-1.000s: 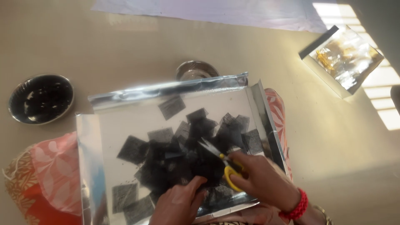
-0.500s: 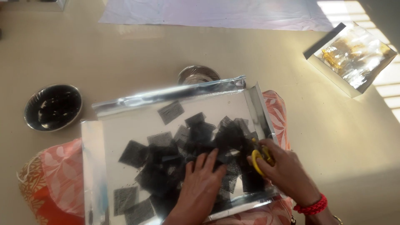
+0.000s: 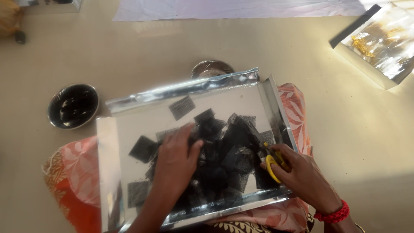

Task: Cutting black mesh fabric into small squares using scissors.

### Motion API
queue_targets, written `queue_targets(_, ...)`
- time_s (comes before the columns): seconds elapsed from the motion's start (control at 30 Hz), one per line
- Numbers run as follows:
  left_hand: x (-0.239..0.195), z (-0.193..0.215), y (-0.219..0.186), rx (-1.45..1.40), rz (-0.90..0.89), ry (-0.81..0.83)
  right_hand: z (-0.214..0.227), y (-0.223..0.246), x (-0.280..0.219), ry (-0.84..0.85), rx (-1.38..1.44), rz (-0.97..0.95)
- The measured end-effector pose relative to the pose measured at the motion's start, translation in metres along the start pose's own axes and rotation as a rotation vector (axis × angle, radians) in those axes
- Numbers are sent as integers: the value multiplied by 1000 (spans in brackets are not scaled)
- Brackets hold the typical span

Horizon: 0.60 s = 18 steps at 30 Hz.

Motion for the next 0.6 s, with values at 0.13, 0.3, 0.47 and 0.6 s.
queue_targets(0.13,-21,-28,-8,103,-243,11,-2,0,1,19,9,-40)
queue_targets(0.3,-48,-45,-32,7,-425,124,-3,0,1,-8,-4,-61)
queue_targets(0.47,-48,-76,-10,91,-491,100,-6,-6,0,-7,-20,-37)
queue_targets(0.6,-42,-67,-5,-67,-356,33,-6,-5,0,-8,-36,-26)
Point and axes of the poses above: each hand's wrist, its own x-axis towards the middle knuckle, its own z-axis out of the back of the hand, y = z × x, the point moved 1 cm from there along x, towards the middle knuckle, and after that the axes turned 14 degrees about -y, right-handed, at the moved point
